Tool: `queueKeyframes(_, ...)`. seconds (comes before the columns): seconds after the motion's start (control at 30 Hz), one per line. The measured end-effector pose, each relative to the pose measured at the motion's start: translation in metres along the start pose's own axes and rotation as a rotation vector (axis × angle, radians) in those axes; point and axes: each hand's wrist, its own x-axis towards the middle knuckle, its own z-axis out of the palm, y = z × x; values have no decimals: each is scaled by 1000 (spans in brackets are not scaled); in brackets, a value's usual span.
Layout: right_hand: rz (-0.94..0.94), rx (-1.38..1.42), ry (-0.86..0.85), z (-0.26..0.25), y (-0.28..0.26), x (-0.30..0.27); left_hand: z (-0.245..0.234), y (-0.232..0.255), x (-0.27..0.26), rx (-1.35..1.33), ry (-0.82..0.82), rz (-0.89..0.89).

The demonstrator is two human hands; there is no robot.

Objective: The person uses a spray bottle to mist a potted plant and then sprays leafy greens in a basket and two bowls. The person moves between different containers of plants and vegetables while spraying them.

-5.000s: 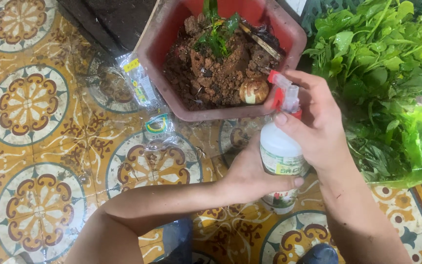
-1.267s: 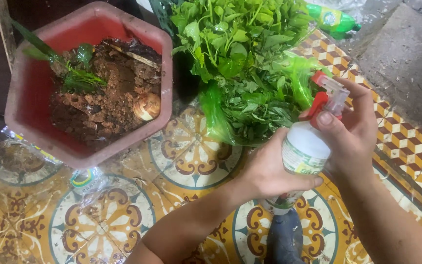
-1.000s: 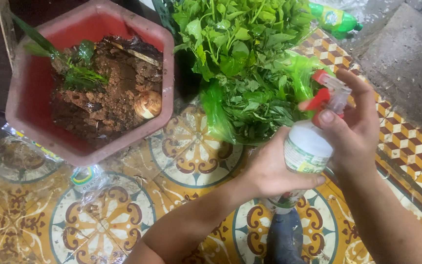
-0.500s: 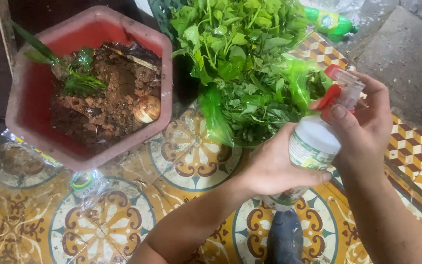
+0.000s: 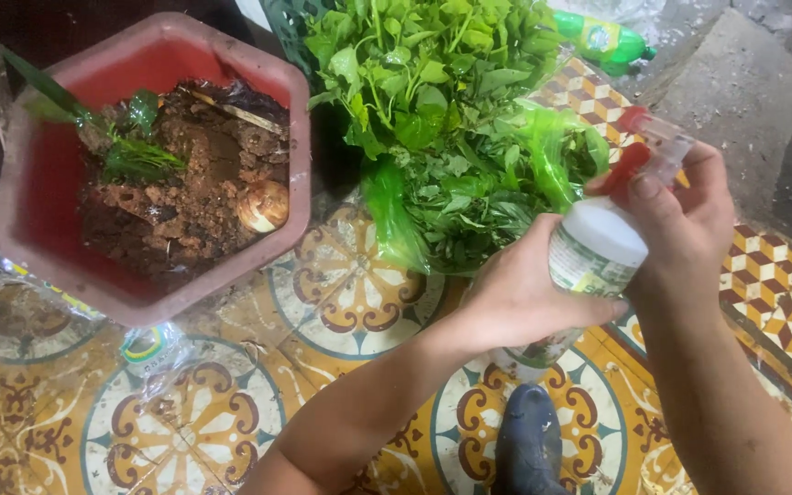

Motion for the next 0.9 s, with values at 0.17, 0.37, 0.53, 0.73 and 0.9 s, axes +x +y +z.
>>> queueKeyframes(0.17, 61, 12, 11, 4, -5, 3, 5, -5, 3, -119, -8, 66)
queueKeyframes(0.37, -20, -34, 31, -5, -7, 6, 9, -2, 18, -84, -33, 63)
queueKeyframes(0.53, -11, 84, 15, -15, -6, 13, 13, -4, 23, -131, -20, 120)
queueKeyframes(0.73, -131, -12, 47, -19, -6, 7, 10, 2, 26, 27, -63, 142)
queueKeyframes(0.9, -163, 39, -29, -25, -6, 18, 8, 19, 27, 106, -24, 100)
